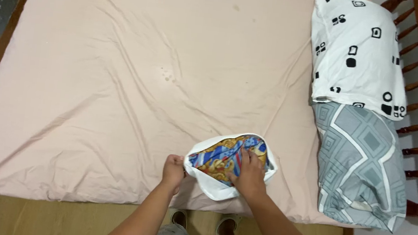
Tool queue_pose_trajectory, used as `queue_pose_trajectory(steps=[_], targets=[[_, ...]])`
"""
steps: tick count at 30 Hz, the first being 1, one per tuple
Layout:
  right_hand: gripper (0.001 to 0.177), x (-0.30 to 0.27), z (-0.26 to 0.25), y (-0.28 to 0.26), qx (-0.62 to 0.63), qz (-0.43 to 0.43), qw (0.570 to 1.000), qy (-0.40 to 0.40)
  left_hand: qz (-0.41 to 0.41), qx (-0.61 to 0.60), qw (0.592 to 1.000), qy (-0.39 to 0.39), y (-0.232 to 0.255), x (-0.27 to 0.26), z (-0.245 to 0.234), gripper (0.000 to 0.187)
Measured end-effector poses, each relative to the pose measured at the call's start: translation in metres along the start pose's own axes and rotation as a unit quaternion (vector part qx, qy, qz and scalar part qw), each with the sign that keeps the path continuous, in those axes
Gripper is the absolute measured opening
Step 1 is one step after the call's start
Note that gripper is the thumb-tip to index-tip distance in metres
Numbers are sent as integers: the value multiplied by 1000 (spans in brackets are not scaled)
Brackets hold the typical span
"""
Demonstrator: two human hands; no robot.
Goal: Organizing and folding pillowcases on a bed.
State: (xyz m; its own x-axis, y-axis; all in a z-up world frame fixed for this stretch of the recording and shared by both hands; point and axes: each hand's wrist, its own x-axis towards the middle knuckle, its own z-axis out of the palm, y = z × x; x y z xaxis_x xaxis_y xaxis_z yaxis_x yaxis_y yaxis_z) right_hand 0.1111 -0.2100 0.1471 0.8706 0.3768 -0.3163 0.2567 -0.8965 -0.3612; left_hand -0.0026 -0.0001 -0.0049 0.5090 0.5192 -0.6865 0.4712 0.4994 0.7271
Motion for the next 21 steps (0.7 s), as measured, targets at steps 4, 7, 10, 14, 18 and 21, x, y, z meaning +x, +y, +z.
queue_pose_trajectory(steps=[4,7,10,14,18,21], targets=[[116,-14,-40,-28,-81,35,993,-75,10,63,997,-52,14,-10,7,22],[117,-10,-13,-3,-191,14,969,-154,68,225,969,-81,14,-15,17,32],[112,-6,24,24,-290,-153,944,44,166,249,945,-132,-1,-18,22,22],[103,-14,-7,-2,-253,-87,959,-93,18,112,977,-182,-11,-14,33,23],[59,11,43,65,-182,-79,980,-32,-152,-21,965,-210,37,-56,53,38],[51,4,22,68,-137,-133,982,4,-263,-196,921,-210,93,-92,71,49]])
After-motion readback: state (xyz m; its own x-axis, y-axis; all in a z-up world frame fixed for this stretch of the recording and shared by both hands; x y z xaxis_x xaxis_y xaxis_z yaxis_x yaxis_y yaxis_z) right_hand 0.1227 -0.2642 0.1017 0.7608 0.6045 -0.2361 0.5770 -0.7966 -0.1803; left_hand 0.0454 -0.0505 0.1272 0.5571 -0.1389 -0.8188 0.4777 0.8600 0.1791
